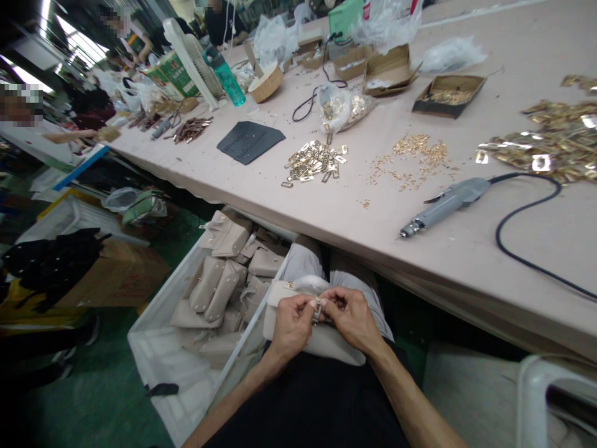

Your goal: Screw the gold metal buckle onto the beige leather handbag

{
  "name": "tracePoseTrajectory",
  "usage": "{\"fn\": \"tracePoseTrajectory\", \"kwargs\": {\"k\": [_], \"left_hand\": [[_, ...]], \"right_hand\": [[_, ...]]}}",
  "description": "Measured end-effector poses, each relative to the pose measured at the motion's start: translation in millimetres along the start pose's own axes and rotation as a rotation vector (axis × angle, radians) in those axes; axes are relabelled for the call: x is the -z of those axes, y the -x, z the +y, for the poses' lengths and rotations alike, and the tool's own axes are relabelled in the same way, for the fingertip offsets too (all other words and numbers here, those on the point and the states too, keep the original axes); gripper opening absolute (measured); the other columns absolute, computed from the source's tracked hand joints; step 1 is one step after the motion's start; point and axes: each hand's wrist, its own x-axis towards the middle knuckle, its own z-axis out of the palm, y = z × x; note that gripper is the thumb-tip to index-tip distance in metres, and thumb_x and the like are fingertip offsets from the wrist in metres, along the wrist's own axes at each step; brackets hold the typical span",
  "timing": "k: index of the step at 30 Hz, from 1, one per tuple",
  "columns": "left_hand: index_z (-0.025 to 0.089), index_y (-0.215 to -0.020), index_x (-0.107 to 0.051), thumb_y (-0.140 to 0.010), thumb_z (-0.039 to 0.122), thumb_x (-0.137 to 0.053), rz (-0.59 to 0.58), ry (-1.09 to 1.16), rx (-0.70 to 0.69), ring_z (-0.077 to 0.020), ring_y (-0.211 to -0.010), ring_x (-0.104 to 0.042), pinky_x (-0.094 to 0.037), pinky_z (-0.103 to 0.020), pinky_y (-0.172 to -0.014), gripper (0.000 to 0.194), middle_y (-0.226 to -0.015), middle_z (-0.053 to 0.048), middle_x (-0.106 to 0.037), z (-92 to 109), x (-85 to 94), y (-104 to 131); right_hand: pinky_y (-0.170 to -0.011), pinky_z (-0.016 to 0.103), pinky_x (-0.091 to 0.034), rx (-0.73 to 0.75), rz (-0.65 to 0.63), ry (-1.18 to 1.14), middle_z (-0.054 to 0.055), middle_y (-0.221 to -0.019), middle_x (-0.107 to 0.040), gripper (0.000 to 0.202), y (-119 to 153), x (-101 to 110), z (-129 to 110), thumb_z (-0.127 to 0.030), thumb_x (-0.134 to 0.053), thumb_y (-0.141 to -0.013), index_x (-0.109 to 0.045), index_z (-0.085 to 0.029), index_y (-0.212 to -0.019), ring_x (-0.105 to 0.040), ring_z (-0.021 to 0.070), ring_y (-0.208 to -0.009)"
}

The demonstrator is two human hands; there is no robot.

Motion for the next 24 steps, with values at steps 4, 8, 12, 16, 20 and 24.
{"fn": "tracePoseTrajectory", "kwargs": {"k": [4,8,12,16,20,24], "left_hand": [[0.014,-0.078,-0.075,-0.094,0.029,-0.057,-0.027,-0.031,-0.003,-0.0164,-0.059,-0.063,-0.048,-0.024,-0.057,0.028,-0.068,-0.005,-0.071,1,2.0,2],[0.014,-0.073,-0.072,-0.093,0.025,-0.056,0.019,-0.125,-0.021,-0.0169,-0.058,-0.061,-0.045,-0.025,-0.055,0.028,-0.065,-0.006,-0.07,7,-0.6,4],[0.015,-0.071,-0.072,-0.093,0.026,-0.055,0.072,-0.115,0.0,-0.017,-0.056,-0.062,-0.045,-0.025,-0.054,0.03,-0.064,-0.006,-0.071,10,-5.1,1],[0.013,-0.079,-0.076,-0.093,0.028,-0.057,0.074,-0.005,0.019,-0.0191,-0.063,-0.067,-0.05,-0.025,-0.059,0.028,-0.069,-0.007,-0.074,9,-6.1,-4],[0.012,-0.083,-0.078,-0.093,0.028,-0.057,0.028,0.005,0.014,-0.0203,-0.067,-0.068,-0.052,-0.026,-0.063,0.028,-0.073,-0.008,-0.075,8,-3.7,-6],[0.013,-0.083,-0.078,-0.091,0.023,-0.056,-0.019,-0.073,-0.016,-0.02,-0.068,-0.067,-0.051,-0.027,-0.065,0.026,-0.072,-0.007,-0.074,11,0.1,-6]], "right_hand": [[-0.058,0.025,-0.048,-0.003,0.006,0.012,0.004,-0.07,-0.071,0.025,1,-2,2,-0.041,-0.069,-0.09,-0.073,-0.016,-0.09,-0.064,0.0169,-0.062],[-0.056,0.025,-0.048,-0.022,0.026,-0.005,0.003,-0.068,-0.07,0.025,1,-5,5,-0.042,-0.069,-0.088,-0.071,-0.016,-0.087,-0.064,0.0172,-0.06],[-0.058,0.027,-0.051,0.017,0.049,0.024,0.004,-0.07,-0.07,0.028,1,-6,1,-0.044,-0.066,-0.092,-0.073,-0.017,-0.091,-0.066,0.0189,-0.063],[-0.064,0.03,-0.052,0.268,0.144,0.214,0.006,-0.084,-0.07,0.023,2,-5,-2,-0.038,-0.064,-0.096,-0.077,-0.021,-0.102,-0.066,0.0194,-0.072],[-0.067,0.033,-0.054,0.416,0.225,0.308,0.008,-0.089,-0.07,0.019,4,-8,3,-0.034,-0.063,-0.098,-0.079,-0.023,-0.104,-0.066,0.0206,-0.074],[-0.067,0.034,-0.055,0.433,0.268,0.341,0.008,-0.089,-0.07,0.019,5,-11,10,-0.032,-0.062,-0.098,-0.078,-0.025,-0.103,-0.067,0.0223,-0.077]]}}
